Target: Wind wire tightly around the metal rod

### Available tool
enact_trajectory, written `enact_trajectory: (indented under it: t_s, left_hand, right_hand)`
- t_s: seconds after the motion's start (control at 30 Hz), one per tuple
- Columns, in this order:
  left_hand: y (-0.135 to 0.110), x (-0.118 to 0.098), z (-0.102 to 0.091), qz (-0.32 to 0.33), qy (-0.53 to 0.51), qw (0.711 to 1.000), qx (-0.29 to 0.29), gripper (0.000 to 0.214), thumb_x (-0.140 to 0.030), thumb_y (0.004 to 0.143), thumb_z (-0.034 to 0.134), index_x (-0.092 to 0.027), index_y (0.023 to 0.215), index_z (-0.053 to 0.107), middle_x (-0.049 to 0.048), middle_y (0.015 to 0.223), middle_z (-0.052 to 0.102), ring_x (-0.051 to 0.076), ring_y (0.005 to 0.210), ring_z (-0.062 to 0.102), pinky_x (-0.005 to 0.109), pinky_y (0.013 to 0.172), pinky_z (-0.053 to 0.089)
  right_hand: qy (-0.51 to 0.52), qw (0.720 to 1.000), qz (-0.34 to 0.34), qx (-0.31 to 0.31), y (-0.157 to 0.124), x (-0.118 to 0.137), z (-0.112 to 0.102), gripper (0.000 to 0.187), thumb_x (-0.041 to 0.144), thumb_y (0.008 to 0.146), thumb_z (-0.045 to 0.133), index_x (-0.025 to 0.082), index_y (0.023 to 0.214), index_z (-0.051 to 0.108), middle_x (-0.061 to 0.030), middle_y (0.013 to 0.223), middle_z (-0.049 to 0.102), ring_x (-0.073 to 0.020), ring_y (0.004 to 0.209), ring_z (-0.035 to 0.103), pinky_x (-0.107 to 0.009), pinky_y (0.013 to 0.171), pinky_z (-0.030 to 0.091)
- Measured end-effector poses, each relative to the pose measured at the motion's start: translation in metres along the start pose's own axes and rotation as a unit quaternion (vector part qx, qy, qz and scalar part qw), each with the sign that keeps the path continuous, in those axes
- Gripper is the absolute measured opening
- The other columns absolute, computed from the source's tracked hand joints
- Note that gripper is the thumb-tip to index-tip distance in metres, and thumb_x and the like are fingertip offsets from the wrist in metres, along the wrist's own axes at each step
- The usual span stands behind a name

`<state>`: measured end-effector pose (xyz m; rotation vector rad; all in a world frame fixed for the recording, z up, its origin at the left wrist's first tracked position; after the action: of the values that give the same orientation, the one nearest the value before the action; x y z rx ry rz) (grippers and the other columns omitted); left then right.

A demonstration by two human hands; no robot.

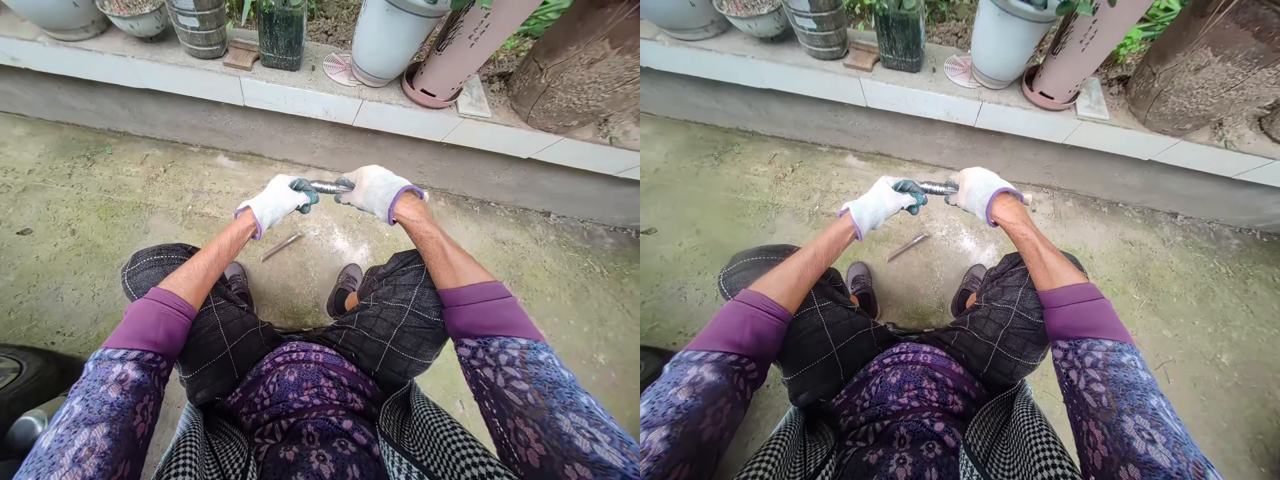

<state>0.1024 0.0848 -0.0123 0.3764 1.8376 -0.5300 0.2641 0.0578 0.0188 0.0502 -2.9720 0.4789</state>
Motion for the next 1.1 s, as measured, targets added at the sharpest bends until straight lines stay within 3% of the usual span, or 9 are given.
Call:
enact_trajectory:
  t_s: [0.23,0.37,0.47,0.63,0.73,0.8,0.9,1.0,1.1]
  left_hand:
    - [-0.002,0.005,0.0,-0.024,-0.099,0.995,0.014,0.007,-0.007,0.079,0.068,-0.011,0.077,0.073,0.0017,0.061,0.067,0.01,0.055,0.059,0.028,0.063,0.052]
    - [-0.007,0.0,-0.002,-0.025,-0.096,0.995,0.012,0.011,-0.006,0.083,0.065,-0.011,0.079,0.074,0.001,0.059,0.067,0.009,0.054,0.058,0.026,0.062,0.05]
    - [-0.01,-0.003,-0.003,-0.023,-0.097,0.995,0.013,0.012,-0.006,0.084,0.065,-0.011,0.08,0.075,0.0013,0.06,0.068,0.009,0.054,0.059,0.026,0.062,0.05]
    - [-0.011,-0.005,-0.001,-0.015,-0.094,0.995,0.036,0.009,-0.009,0.085,0.067,-0.011,0.082,0.076,0.0018,0.058,0.067,0.01,0.052,0.059,0.026,0.06,0.048]
    - [-0.007,0.0,-0.001,-0.011,-0.078,0.996,0.045,0.008,-0.013,0.085,0.068,-0.012,0.082,0.076,0.0,0.051,0.062,0.01,0.048,0.056,0.027,0.058,0.047]
    - [-0.003,0.002,-0.002,0.004,-0.067,0.996,0.05,0.008,-0.015,0.085,0.069,-0.013,0.083,0.076,-0.0016,0.048,0.059,0.01,0.046,0.054,0.027,0.056,0.045]
    - [0.002,0.006,-0.005,0.025,-0.023,0.999,0.039,0.008,-0.015,0.082,0.067,-0.014,0.079,0.075,-0.0014,0.05,0.06,0.011,0.047,0.053,0.026,0.054,0.043]
    - [-0.002,0.005,-0.006,0.026,0.032,0.999,0.034,0.009,-0.013,0.078,0.067,-0.015,0.076,0.076,-0.002,0.052,0.062,0.01,0.048,0.053,0.024,0.053,0.041]
    - [-0.01,0.005,-0.001,-0.004,0.073,0.996,0.052,0.011,-0.013,0.078,0.066,-0.015,0.075,0.076,-0.0033,0.047,0.058,0.01,0.045,0.049,0.024,0.051,0.039]
  right_hand:
    - [0.026,0.992,0.014,-0.119,-0.001,-0.016,-0.03,0.02,0.034,0.089,0.066,0.019,0.1,0.073,-0.0061,0.079,0.066,-0.0211,0.074,0.057,-0.034,0.064,0.035]
    - [0.134,0.977,0.021,-0.163,-0.008,-0.016,-0.042,0.014,0.027,0.086,0.07,0.019,0.096,0.071,-0.0018,0.072,0.058,-0.0177,0.069,0.054,-0.031,0.061,0.04]
    - [0.273,0.95,0.043,-0.146,-0.013,-0.017,-0.039,0.014,0.029,0.088,0.067,0.019,0.099,0.068,0.0002,0.069,0.057,-0.0126,0.056,0.049,-0.027,0.047,0.041]
    - [0.504,0.851,0.036,-0.142,-0.018,-0.017,-0.041,0.012,0.02,0.085,0.067,0.016,0.097,0.068,0.0023,0.065,0.053,-0.0076,0.046,0.039,-0.021,0.036,0.033]
    - [0.536,0.835,0.021,-0.12,-0.027,-0.015,-0.044,0.022,0.03,0.084,0.073,0.017,0.101,0.069,0.0037,0.065,0.05,-0.0069,0.046,0.036,-0.02,0.036,0.031]
    - [0.56,0.826,-0.018,-0.069,-0.035,-0.005,-0.043,0.027,0.033,0.079,0.077,0.017,0.1,0.07,0.0042,0.065,0.049,-0.0066,0.048,0.037,-0.02,0.037,0.031]
    - [0.508,0.853,-0.088,0.082,-0.047,0.022,-0.021,0.031,0.033,0.071,0.081,0.016,0.096,0.073,0.0032,0.064,0.052,-0.0076,0.049,0.042,-0.021,0.038,0.033]
    - [0.329,0.906,-0.131,0.231,-0.053,0.043,0.022,0.028,0.039,0.076,0.076,0.018,0.095,0.075,0.0025,0.063,0.057,-0.0094,0.049,0.045,-0.023,0.041,0.034]
    - [0.158,0.954,-0.121,0.224,-0.035,0.042,0.05,0.014,0.034,0.076,0.07,0.021,0.07,0.068,0.0037,0.054,0.052,-0.0108,0.048,0.043,-0.026,0.044,0.03]
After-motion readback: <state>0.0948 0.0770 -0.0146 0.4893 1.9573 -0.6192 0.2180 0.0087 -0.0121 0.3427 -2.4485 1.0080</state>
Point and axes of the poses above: each hand's wrist, its own y-axis towards the middle knuckle, its own z-axis out of the palm, x = y × z, the point moved 8 cm from there along y, towards the middle knuckle
